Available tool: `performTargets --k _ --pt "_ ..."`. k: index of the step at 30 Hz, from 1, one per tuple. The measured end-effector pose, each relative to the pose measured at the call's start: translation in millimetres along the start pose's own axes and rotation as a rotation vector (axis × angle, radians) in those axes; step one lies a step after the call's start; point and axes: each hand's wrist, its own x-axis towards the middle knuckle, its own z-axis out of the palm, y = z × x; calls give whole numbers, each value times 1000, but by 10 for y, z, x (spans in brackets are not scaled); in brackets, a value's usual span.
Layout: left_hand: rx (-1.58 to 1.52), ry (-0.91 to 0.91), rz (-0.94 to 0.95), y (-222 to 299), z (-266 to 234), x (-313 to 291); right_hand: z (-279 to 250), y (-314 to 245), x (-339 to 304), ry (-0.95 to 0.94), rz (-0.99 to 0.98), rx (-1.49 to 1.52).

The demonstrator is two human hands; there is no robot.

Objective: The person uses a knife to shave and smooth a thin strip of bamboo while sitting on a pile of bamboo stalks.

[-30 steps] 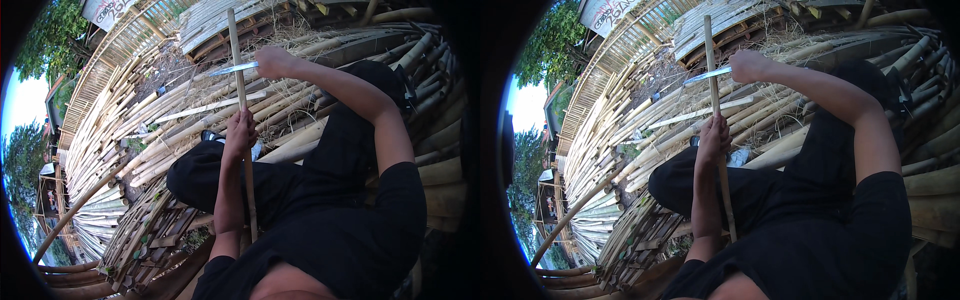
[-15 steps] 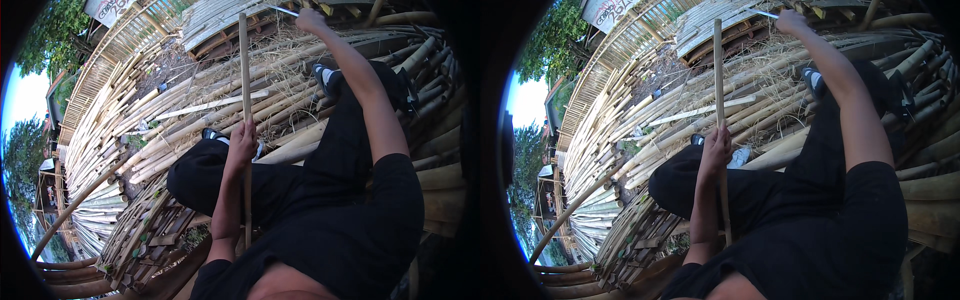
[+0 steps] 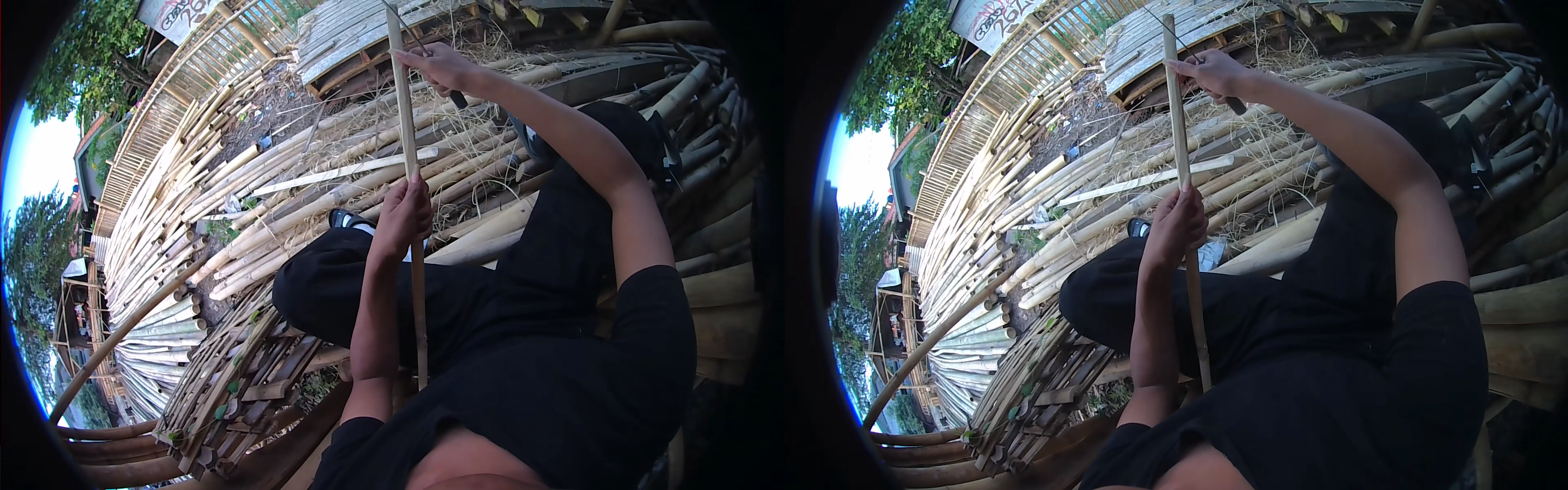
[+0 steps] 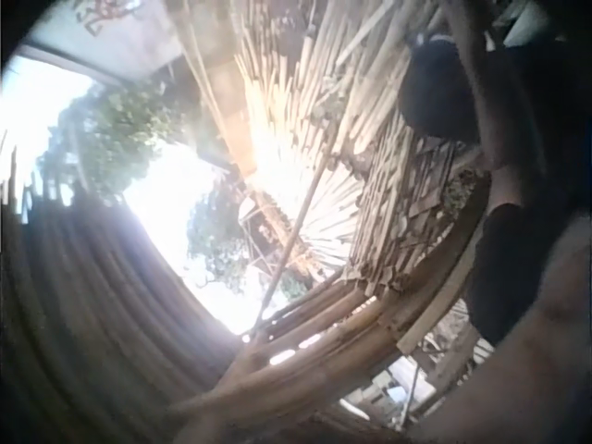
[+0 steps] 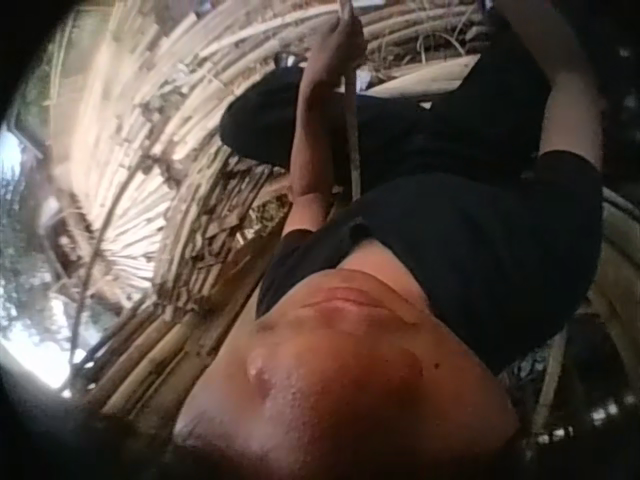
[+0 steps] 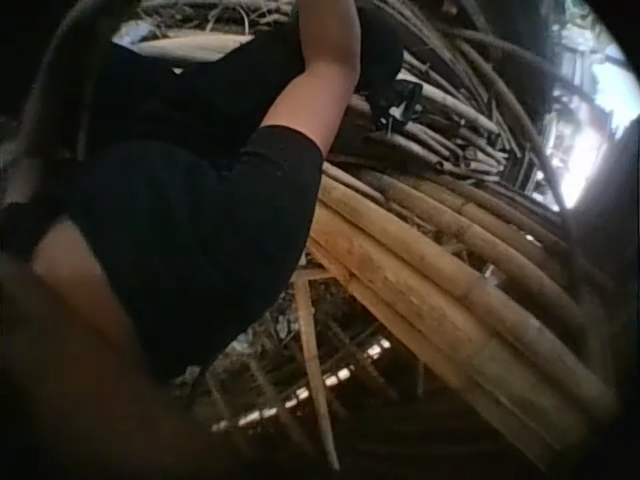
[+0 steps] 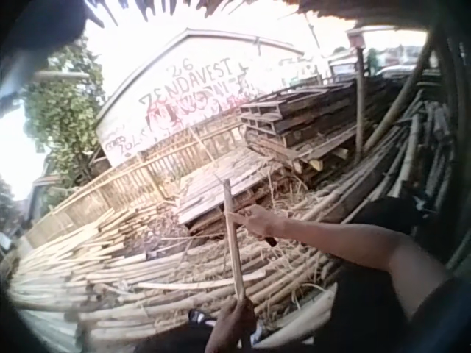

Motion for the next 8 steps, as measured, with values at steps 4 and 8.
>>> performTargets --k 4,8 --pt "76 30 76 70 88 57 53 2 -10 22 -9 51" --pt "99 4 180 189 12 211 134 -172 -120 -84 58 54"
